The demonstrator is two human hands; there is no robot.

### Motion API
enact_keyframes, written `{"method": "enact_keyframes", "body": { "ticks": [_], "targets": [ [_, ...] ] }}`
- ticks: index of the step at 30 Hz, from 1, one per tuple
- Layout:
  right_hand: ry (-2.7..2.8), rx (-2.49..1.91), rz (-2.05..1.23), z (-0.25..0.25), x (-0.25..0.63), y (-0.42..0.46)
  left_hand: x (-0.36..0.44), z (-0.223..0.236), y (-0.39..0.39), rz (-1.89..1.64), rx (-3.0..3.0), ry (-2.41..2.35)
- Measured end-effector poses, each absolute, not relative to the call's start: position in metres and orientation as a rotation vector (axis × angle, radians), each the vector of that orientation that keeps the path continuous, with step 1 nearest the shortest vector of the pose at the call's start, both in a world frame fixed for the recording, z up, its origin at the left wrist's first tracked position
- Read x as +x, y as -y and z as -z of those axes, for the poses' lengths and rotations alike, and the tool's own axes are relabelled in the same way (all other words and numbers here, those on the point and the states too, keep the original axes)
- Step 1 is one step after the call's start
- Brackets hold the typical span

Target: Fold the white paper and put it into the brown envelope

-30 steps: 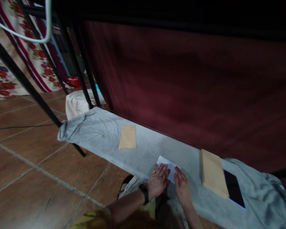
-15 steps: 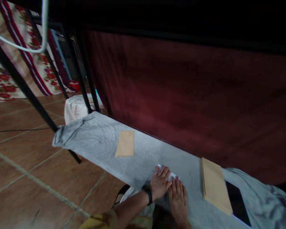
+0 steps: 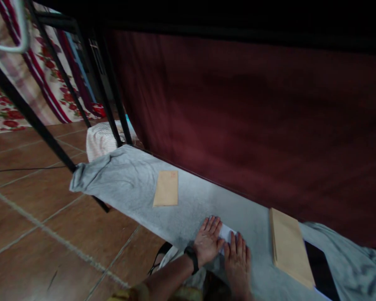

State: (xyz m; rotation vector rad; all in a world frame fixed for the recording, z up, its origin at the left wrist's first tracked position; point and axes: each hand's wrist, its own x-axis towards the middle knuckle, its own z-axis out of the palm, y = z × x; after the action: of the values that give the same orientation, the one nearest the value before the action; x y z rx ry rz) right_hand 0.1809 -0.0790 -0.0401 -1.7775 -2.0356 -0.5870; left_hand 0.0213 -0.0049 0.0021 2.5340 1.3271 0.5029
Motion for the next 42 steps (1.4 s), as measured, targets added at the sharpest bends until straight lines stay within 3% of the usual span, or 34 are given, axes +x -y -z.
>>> {"method": "enact_keyframes", "body": {
  "ticks": [10,19,25,31,35,38,42],
  "targets": [
    [2.029,-1.813,0.526,0.047,0.181,0.074,0.023,-0.004,0.003,-0.475,2.518,-1.367],
    [1.928,-1.816,0.579,0.049,0.180,0.071,0.035,-0.041,-0.025,-0.334,2.476,-1.375],
    [1.815,-1.809,0.432,0.058,0.186,0.062,0.033,-0.059,-0.042,-0.341,2.455,-1.362],
    [1.621,-1.671,0.191,-0.012,0.217,0.046,0.029,-0.107,-0.048,-0.478,2.503,-1.155],
    [1.675,-1.613,0.228,-0.063,0.232,0.049,0.017,-0.134,-0.044,-0.751,2.609,-0.890],
    [1.783,-1.659,0.246,-0.062,0.229,0.066,0.001,-0.119,-0.028,-0.765,2.676,-0.816],
    [1.966,-1.689,0.141,-0.021,0.216,0.099,-0.025,-0.067,0.003,-0.603,2.679,-0.777]
  ]
}}
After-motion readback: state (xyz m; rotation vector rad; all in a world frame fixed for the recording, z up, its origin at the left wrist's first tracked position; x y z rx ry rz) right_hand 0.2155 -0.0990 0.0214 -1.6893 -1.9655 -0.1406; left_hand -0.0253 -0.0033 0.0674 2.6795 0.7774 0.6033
